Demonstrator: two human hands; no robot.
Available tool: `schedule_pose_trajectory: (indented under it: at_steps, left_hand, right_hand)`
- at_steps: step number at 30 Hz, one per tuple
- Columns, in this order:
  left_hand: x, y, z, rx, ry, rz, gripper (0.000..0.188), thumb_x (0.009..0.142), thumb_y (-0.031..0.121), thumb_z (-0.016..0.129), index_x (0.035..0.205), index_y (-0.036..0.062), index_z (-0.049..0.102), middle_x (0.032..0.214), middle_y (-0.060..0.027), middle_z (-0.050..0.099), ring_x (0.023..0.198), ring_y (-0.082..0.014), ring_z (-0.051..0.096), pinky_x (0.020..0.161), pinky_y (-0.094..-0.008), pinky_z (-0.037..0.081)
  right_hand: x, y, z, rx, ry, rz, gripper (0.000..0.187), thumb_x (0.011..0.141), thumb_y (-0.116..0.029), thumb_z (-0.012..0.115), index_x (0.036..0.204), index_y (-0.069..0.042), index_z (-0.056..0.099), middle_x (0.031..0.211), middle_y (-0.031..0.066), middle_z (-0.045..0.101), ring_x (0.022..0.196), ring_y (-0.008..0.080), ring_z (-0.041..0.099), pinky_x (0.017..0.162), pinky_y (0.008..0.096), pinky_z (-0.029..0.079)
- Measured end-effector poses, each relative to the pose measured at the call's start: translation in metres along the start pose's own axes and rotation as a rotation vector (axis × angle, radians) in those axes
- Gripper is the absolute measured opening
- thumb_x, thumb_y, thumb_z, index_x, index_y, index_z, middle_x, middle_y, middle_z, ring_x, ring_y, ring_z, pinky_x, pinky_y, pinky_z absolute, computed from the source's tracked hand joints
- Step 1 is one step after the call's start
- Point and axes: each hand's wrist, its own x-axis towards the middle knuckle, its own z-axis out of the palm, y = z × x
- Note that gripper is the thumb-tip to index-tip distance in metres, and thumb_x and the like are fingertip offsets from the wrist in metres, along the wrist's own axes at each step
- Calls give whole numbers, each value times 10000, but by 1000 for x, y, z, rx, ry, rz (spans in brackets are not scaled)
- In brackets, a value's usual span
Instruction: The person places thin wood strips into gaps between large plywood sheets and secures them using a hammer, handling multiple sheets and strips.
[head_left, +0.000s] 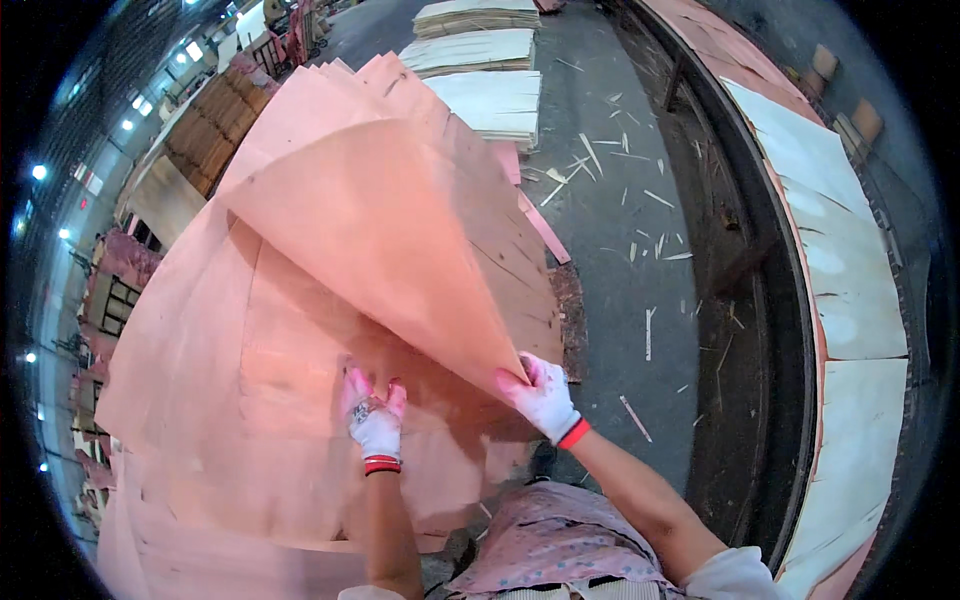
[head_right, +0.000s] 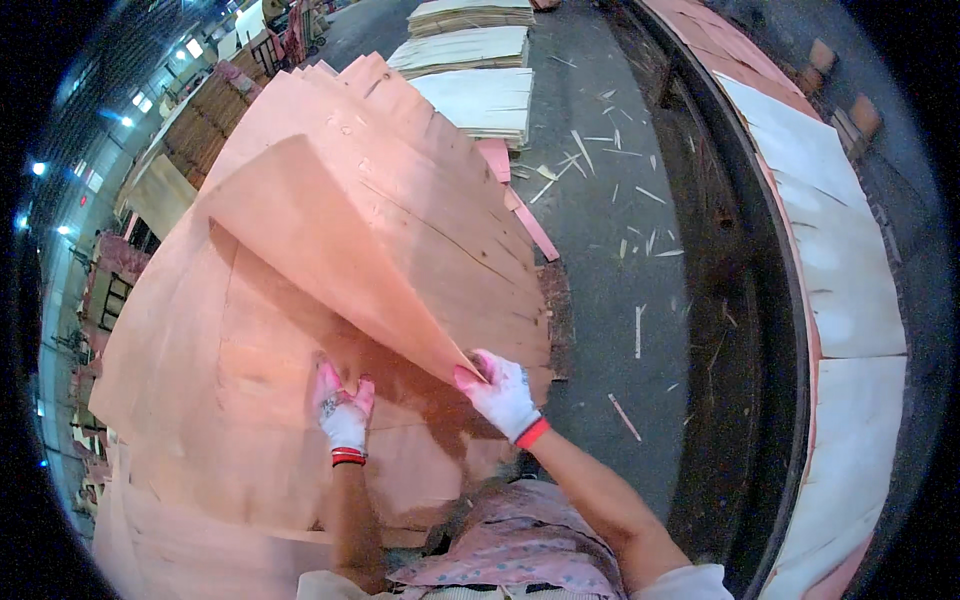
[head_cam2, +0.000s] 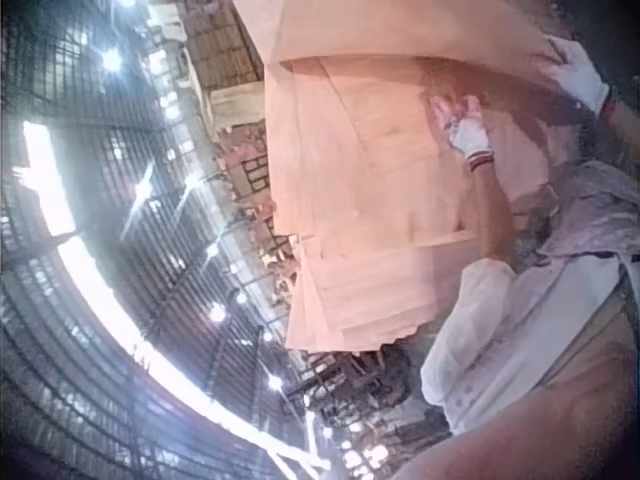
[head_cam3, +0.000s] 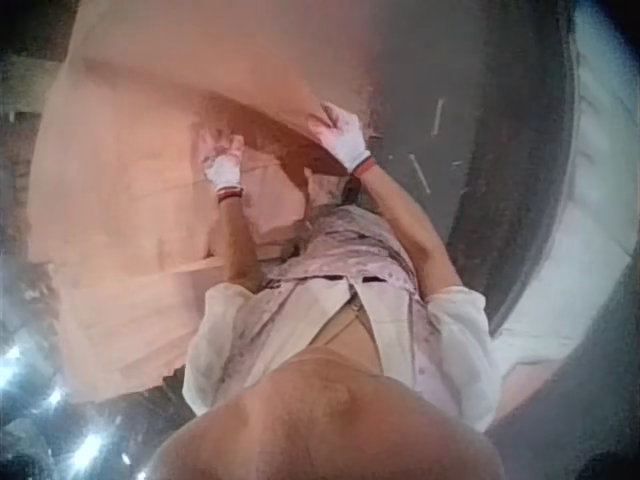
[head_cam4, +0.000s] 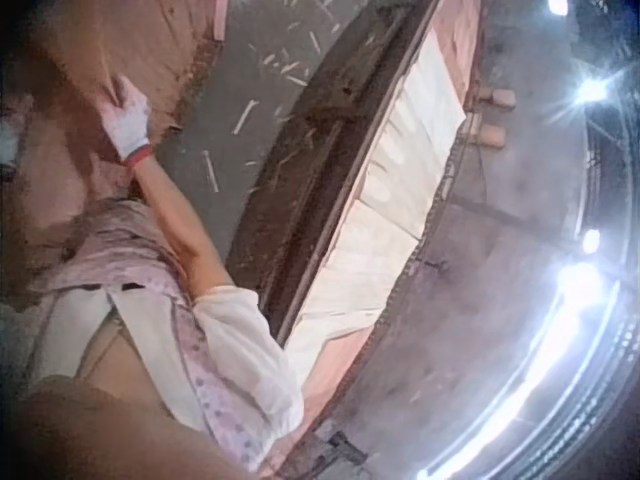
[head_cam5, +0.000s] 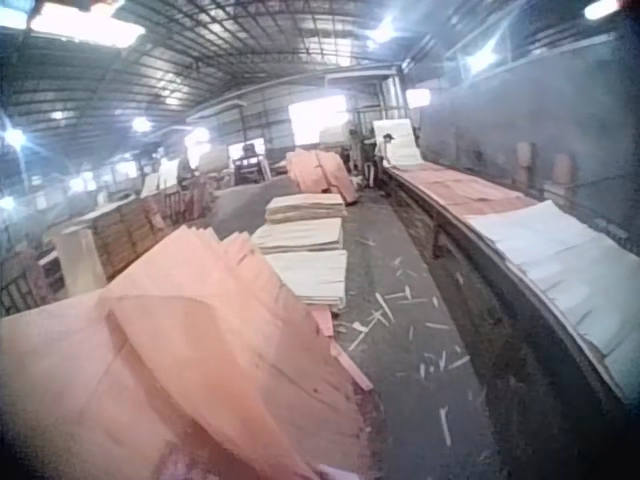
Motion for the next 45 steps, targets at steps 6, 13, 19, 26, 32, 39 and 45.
schedule_pose_trajectory:
  at_steps: [6, 13, 19, 26, 32, 39, 45]
  left_hand:
    - [19, 23, -16, 539, -52, 219, 764, 724, 266, 680, 1396, 77, 370, 1148, -172, 546, 998, -328, 553, 820, -432, 467]
    - [43, 41, -15, 578, -147, 132, 732, 725, 279, 680, 1383, 112, 403, 999, -143, 573, 909, -306, 566, 755, -428, 480]
    - [55, 19, 2, 195, -208, -155, 774, 732, 193, 714, 1413, 104, 357, 969, -174, 652, 734, -314, 602, 676, -386, 495]
    - [64, 23, 6, 351, -284, -97, 871, 759, 187, 698, 1482, 148, 215, 1001, -163, 667, 697, -292, 594, 670, -393, 489]
    - [60, 26, 12, 162, -201, -26, 900, 787, 267, 669, 1501, 245, 122, 954, -181, 640, 673, -315, 611, 617, -430, 496]
    - [89, -249, 35, 951, -366, 244, 867, 803, 304, 689, 1482, 153, 172, 1094, -219, 628, 982, -366, 602, 839, -403, 493]
    - [100, -44, 143, -776, -572, -691, 662, 841, 447, 647, 1362, 123, 398, 877, -101, 625, 802, -219, 608, 777, -333, 520]
  right_hand:
    - [-17, 2, -45, 333, 163, 21, 226, 844, -80, 673, 1049, 10, 642, 953, 46, 686, 859, 86, 593, 755, 258, 489]
    - [6, 0, -110, 326, 362, 61, 281, 846, -97, 695, 1094, 11, 620, 1000, 38, 665, 869, 87, 574, 743, 252, 475]
    - [29, 16, -145, 271, 453, 30, 262, 841, -84, 694, 1081, -8, 624, 970, 23, 661, 803, 70, 559, 685, 242, 463]
    - [50, 32, -191, 217, 541, -28, 284, 861, -112, 673, 1115, -4, 606, 1023, 32, 654, 881, 94, 576, 773, 253, 470]
    - [29, 55, -245, 59, 769, -33, 298, 861, -166, 690, 1087, 10, 608, 1001, 37, 655, 872, 98, 566, 771, 248, 458]
    - [21, 13, -219, 244, 720, -77, 244, 870, -114, 667, 1086, -12, 617, 972, 16, 659, 845, 85, 569, 742, 248, 473]
    - [15, 4, -260, -229, 735, -236, 252, 800, -239, 696, 942, -34, 664, 822, 147, 680, 733, 244, 667, 663, 334, 512]
